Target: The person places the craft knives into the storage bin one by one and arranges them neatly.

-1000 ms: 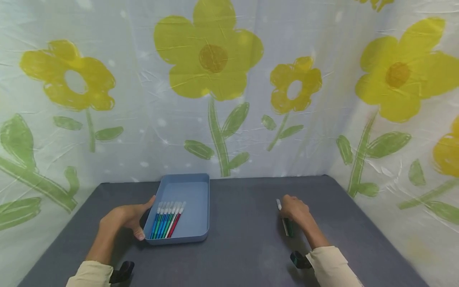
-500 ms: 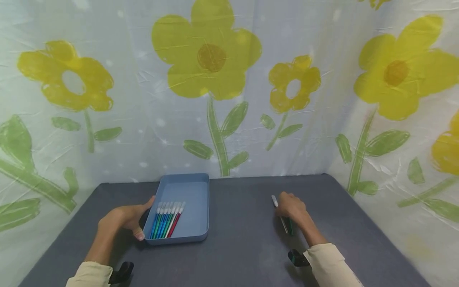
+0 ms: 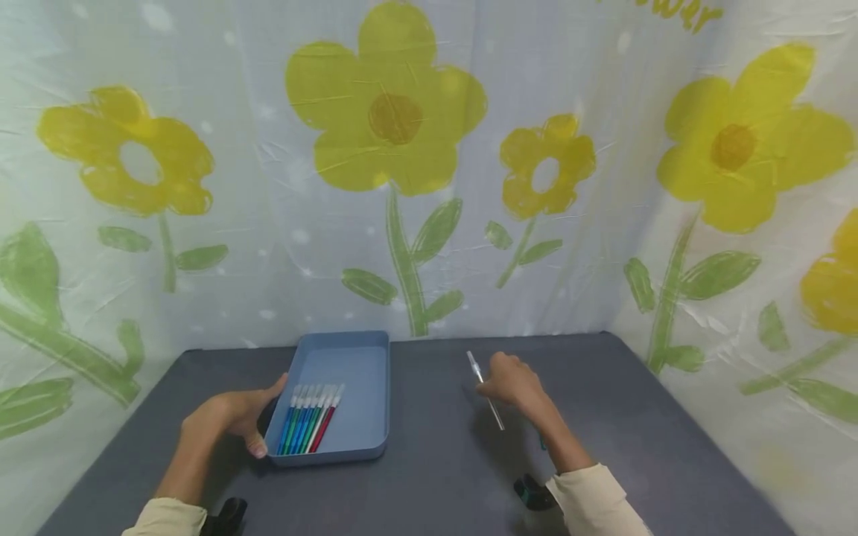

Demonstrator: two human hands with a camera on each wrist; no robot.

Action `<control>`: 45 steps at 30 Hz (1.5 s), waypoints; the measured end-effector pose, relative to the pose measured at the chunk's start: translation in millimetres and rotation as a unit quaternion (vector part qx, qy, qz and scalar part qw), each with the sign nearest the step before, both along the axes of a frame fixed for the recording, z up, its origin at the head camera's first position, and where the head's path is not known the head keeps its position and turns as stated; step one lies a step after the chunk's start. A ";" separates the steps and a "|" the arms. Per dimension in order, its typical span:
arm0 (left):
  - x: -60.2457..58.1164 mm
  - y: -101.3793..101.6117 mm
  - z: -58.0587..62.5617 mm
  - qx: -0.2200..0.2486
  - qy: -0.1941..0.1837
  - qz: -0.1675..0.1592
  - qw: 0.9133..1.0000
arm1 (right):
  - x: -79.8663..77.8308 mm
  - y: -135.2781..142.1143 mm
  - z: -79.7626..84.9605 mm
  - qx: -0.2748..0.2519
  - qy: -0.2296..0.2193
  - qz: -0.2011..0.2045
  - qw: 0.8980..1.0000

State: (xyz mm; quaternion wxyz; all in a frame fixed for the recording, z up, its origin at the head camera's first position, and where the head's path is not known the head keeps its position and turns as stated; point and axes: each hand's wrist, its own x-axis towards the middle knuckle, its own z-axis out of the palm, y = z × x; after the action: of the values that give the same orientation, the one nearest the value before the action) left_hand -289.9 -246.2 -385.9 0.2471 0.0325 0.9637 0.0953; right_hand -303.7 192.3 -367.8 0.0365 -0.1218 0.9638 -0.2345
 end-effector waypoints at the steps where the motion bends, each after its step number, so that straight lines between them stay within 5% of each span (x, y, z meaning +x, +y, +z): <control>1: 0.3 -0.1 0.3 -0.001 0.000 0.002 1.000 | 0.8 -3.7 1.5 -0.004 -0.001 0.007 1.000; 13: 0.5 3.0 0.9 -0.016 0.002 -0.008 1.000 | 0.4 -41.3 9.5 -0.046 0.000 0.053 0.998; 27: -4.1 1.9 -1.8 -0.012 -0.003 -0.004 1.000 | 0.8 -125.5 2.5 -0.056 0.012 0.087 0.995; 38: -28.8 -14.9 -34.0 -0.025 -0.010 -0.011 1.000 | 2.6 -182.4 -17.0 -0.029 0.001 0.078 0.996; 45: -8.6 -1.6 -8.5 -0.008 -0.001 -0.008 1.000 | 0.6 -203.3 -27.5 0.004 0.004 0.065 0.998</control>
State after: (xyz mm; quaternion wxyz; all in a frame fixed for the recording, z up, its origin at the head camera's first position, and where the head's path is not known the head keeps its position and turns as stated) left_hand -298.5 -247.8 -394.4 0.2491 0.0378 0.9639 0.0860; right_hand -303.0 -11.0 -395.3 0.0482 -0.1851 0.9548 -0.2274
